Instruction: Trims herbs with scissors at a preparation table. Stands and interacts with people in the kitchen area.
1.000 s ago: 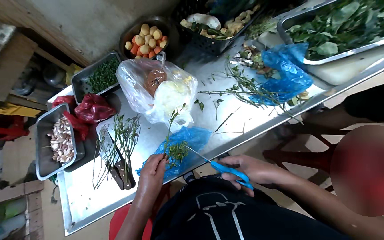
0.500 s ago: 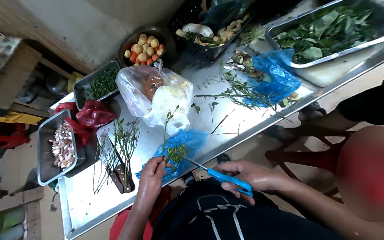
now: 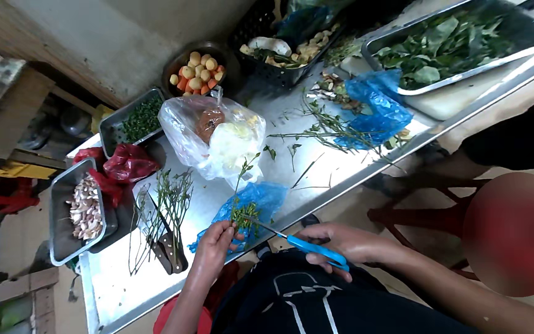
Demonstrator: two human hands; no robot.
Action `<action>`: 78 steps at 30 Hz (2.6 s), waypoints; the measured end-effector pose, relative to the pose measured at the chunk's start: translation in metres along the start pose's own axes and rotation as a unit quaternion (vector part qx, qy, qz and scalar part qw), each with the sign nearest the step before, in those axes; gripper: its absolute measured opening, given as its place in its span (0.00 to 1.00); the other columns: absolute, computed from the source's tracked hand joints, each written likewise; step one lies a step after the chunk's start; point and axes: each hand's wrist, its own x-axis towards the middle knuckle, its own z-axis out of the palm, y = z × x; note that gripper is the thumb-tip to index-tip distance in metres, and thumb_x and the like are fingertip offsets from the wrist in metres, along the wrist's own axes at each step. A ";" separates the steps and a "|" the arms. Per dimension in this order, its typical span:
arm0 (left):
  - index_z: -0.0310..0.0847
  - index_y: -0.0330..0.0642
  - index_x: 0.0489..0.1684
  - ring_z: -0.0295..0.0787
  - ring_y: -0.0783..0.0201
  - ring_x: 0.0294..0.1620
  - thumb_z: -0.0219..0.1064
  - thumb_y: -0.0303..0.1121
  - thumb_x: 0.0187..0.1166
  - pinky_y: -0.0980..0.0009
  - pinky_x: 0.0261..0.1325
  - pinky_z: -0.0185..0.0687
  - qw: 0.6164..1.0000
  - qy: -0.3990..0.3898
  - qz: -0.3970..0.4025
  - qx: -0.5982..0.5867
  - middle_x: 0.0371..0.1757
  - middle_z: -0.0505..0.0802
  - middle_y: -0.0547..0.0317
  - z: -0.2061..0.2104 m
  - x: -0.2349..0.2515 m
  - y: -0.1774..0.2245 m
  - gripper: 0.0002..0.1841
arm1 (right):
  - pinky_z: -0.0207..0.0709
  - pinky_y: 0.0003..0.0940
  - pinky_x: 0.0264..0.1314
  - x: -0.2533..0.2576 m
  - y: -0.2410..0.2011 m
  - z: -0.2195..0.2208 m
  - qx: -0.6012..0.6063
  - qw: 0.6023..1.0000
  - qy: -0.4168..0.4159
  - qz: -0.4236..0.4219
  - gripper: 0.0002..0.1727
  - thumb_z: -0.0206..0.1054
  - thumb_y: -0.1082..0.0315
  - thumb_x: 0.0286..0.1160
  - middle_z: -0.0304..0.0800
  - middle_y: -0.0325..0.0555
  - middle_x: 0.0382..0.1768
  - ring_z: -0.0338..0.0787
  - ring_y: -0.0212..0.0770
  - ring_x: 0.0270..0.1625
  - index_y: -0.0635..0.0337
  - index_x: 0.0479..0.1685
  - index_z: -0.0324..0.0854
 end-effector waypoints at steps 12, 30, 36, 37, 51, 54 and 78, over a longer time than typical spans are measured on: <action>0.79 0.33 0.59 0.95 0.62 0.46 0.51 0.30 0.92 0.66 0.50 0.92 0.999 -0.035 -0.028 -0.001 0.47 0.94 0.53 -0.008 0.009 -0.004 0.14 | 0.80 0.23 0.22 0.015 -0.006 -0.006 -0.024 0.999 -0.021 0.019 0.22 0.69 0.62 0.81 0.85 0.35 0.28 0.82 0.27 0.19 0.57 0.71 0.77; 0.77 0.31 0.60 0.95 0.59 0.48 0.49 0.30 0.92 0.63 0.50 0.92 0.994 -0.055 -0.072 -0.058 0.49 0.93 0.50 -0.007 0.022 -0.019 0.14 | 0.81 0.24 0.24 0.026 -0.008 -0.007 0.011 0.999 0.003 0.037 0.20 0.67 0.61 0.83 0.80 0.34 0.23 0.82 0.29 0.18 0.58 0.70 0.75; 0.78 0.32 0.59 0.95 0.61 0.47 0.51 0.30 0.92 0.65 0.50 0.92 0.994 -0.079 -0.065 -0.043 0.49 0.93 0.52 -0.005 0.015 -0.018 0.13 | 0.80 0.23 0.24 0.028 -0.010 -0.004 0.010 0.999 -0.002 0.041 0.20 0.68 0.62 0.83 0.80 0.34 0.23 0.81 0.28 0.18 0.58 0.69 0.76; 0.78 0.32 0.59 0.95 0.62 0.47 0.51 0.30 0.91 0.65 0.50 0.92 0.994 -0.080 -0.066 -0.041 0.48 0.93 0.52 -0.005 0.015 -0.017 0.13 | 0.80 0.23 0.23 0.029 -0.009 -0.004 0.007 0.999 -0.002 0.041 0.20 0.68 0.62 0.83 0.81 0.34 0.23 0.81 0.28 0.18 0.58 0.69 0.76; 0.76 0.32 0.61 0.95 0.60 0.46 0.48 0.29 0.92 0.64 0.48 0.93 0.989 -0.094 -0.088 -0.073 0.48 0.92 0.52 -0.006 0.013 -0.031 0.13 | 0.77 0.21 0.21 0.037 0.000 -0.001 -0.022 0.998 -0.004 0.051 0.20 0.67 0.64 0.84 0.83 0.35 0.25 0.80 0.27 0.17 0.57 0.71 0.77; 0.76 0.32 0.61 0.95 0.60 0.46 0.48 0.29 0.92 0.64 0.48 0.93 0.988 -0.094 -0.101 -0.071 0.48 0.92 0.52 -0.005 0.015 -0.035 0.13 | 0.77 0.22 0.22 0.039 0.003 0.000 -0.046 0.997 -0.012 0.064 0.22 0.66 0.62 0.85 0.83 0.36 0.26 0.80 0.27 0.18 0.57 0.75 0.75; 0.76 0.33 0.59 0.96 0.56 0.45 0.49 0.32 0.92 0.60 0.49 0.94 0.987 -0.098 -0.099 -0.080 0.47 0.94 0.50 -0.013 -0.013 -0.053 0.14 | 0.83 0.25 0.21 0.020 0.023 0.000 0.172 0.984 0.032 -0.035 0.23 0.74 0.48 0.70 0.84 0.35 0.18 0.85 0.31 0.16 0.52 0.57 0.80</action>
